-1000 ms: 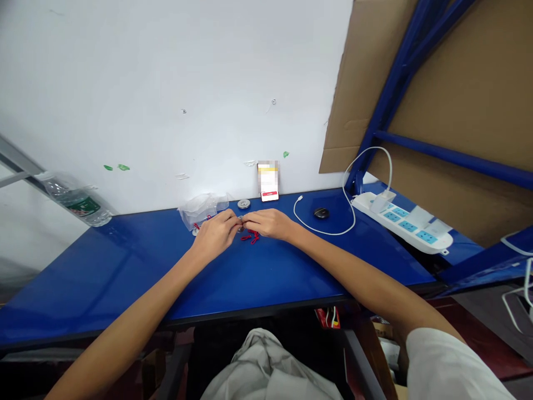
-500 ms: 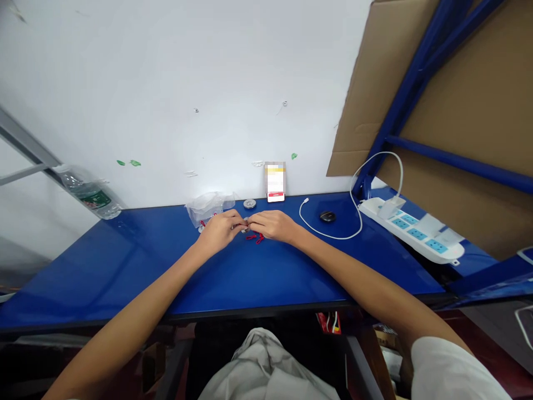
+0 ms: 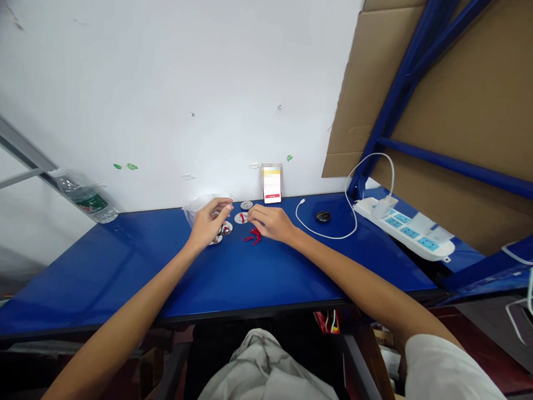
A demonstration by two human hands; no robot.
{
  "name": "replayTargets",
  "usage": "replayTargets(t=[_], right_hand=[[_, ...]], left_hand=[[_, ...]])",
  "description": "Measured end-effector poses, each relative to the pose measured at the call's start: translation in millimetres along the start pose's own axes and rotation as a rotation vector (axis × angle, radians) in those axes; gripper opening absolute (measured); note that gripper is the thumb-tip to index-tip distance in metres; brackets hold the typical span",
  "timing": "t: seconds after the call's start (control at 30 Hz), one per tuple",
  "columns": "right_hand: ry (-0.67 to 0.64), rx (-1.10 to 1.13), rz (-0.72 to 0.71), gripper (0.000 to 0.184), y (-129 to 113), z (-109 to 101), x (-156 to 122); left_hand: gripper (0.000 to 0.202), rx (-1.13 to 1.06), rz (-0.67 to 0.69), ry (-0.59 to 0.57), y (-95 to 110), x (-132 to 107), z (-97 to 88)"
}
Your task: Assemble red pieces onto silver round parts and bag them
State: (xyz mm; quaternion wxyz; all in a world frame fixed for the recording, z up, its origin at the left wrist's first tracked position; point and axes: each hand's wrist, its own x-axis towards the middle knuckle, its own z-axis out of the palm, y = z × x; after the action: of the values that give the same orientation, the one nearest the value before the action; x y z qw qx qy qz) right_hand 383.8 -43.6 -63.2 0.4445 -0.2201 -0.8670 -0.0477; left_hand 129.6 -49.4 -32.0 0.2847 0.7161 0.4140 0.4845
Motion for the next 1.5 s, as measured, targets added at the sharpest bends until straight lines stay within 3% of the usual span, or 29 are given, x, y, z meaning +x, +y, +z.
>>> replayTargets(t=[0.07,0.17,0.23,0.4,0.63,0.77,0.93,1.07,1.17,1.23,1.3,1.4,1.5], right_hand=[[0.096,0.083,0.11,0.012,-1.6,4.0,0.5],[0.145,0.186,0.189,0.006,-4.4,10.0,1.3],[0.145,0.224,0.213,0.006,-6.0,12.9,1.3],[0.108,0.251,0.213,0.006,-9.5,13.8,1.5],[0.183,0.178,0.282,0.006,-14.2,10.1,3.5],[0.171,0.202,0.299,0.01,-15.3,13.8,4.7],[0.249,0.354,0.459,0.018,-16.1,27.9,6.8],[0.155,0.593,0.566,0.029,-17.3,34.7,4.9],[0.065,0.635,0.635,0.036,-18.6,28.9,5.6],[0.021,0.574,0.596,0.035,-18.8,21.0,8.4],[0.029,0.461,0.527,0.029,-16.3,12.5,11.6],[0.041,0.302,0.474,0.02,-6.1,2.7,12.2],[-0.042,0.159,0.429,0.012,6.6,-2.6,6.2]], left_hand=[[0.029,-0.15,-0.11,-0.018,-1.9,0.1,0.3],[0.024,-0.379,-0.266,-0.236,-4.3,-3.1,6.1],[0.025,-0.434,-0.303,-0.303,-5.2,-6.5,12.5],[0.033,-0.376,-0.303,-0.23,-6.8,-11.5,22.5],[0.024,-0.283,-0.231,-0.299,2.2,-11.8,22.5],[0.017,-0.144,-0.16,-0.268,7.1,-9.7,16.1],[0.011,-0.132,-0.119,-0.21,5.9,-5.2,3.0],[0.012,-0.041,-0.069,-0.261,0.8,-6.5,4.8],[0.016,-0.04,-0.062,-0.176,-0.2,-3.7,1.1],[0.016,-0.024,-0.046,-0.099,1.0,1.2,-8.0],[0.016,0.077,-0.015,-0.025,2.0,7.4,-21.2],[0.022,0.422,0.017,0.061,-0.9,16.0,-42.1],[0.026,0.732,-0.023,0.004,-7.9,21.2,-56.8]])
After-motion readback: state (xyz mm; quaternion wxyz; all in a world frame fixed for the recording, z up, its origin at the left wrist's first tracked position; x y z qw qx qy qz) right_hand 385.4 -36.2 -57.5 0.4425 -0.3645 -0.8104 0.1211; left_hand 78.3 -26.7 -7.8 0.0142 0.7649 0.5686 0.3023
